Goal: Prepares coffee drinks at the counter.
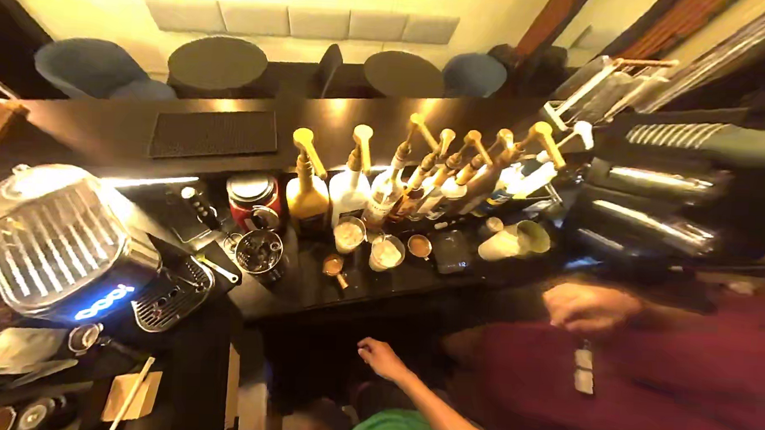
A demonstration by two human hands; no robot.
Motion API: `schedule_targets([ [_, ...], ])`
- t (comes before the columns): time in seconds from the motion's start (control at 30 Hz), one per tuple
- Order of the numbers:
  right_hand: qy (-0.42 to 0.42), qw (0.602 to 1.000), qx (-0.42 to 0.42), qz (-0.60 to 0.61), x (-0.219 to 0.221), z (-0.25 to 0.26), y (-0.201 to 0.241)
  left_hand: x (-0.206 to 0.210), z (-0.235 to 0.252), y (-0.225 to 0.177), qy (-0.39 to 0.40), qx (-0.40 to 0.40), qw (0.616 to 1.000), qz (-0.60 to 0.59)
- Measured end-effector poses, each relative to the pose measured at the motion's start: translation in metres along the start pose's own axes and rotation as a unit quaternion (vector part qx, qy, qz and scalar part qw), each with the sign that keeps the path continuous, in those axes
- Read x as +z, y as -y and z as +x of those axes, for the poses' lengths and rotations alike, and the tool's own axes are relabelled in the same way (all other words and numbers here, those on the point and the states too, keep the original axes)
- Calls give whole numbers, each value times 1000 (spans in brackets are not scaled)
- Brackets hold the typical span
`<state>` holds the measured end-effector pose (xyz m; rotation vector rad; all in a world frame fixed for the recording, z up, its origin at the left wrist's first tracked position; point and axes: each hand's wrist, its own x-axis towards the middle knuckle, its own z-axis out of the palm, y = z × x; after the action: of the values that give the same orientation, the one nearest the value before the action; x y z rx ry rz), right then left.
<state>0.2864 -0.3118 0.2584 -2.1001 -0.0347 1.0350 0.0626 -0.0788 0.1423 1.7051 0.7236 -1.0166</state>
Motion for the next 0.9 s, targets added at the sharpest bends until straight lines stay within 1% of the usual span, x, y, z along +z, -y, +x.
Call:
schedule_targets([
  [0.1,-85,995,-41,28,-39,-7,28,-30,-6,-33,-107,32,986,-124],
  [0.17,-139,987,-52,62,-66,-13,38,-44,-3,-53,-136,37,966,-215],
  [0.23,-192,974,-41,109,-93,-16,41,-54,-3,-69,-141,37,959,-244],
  [0.3,-256,956,-27,143,-120,-14,39,-62,3,-81,-136,46,962,-230],
  [0.37,-312,935,-6,167,-146,-10,34,-69,7,-91,-125,50,973,-188],
  [0.5,-376,900,15,221,-182,3,25,-89,23,-103,-97,67,990,-71],
  [0.63,-404,878,26,254,-198,17,23,-115,28,-121,-69,81,994,-6],
  [0.77,-403,874,40,269,-204,33,21,-142,27,-133,-77,83,993,12],
  [0.9,-398,873,44,278,-211,42,18,-153,28,-141,-88,70,993,26],
])
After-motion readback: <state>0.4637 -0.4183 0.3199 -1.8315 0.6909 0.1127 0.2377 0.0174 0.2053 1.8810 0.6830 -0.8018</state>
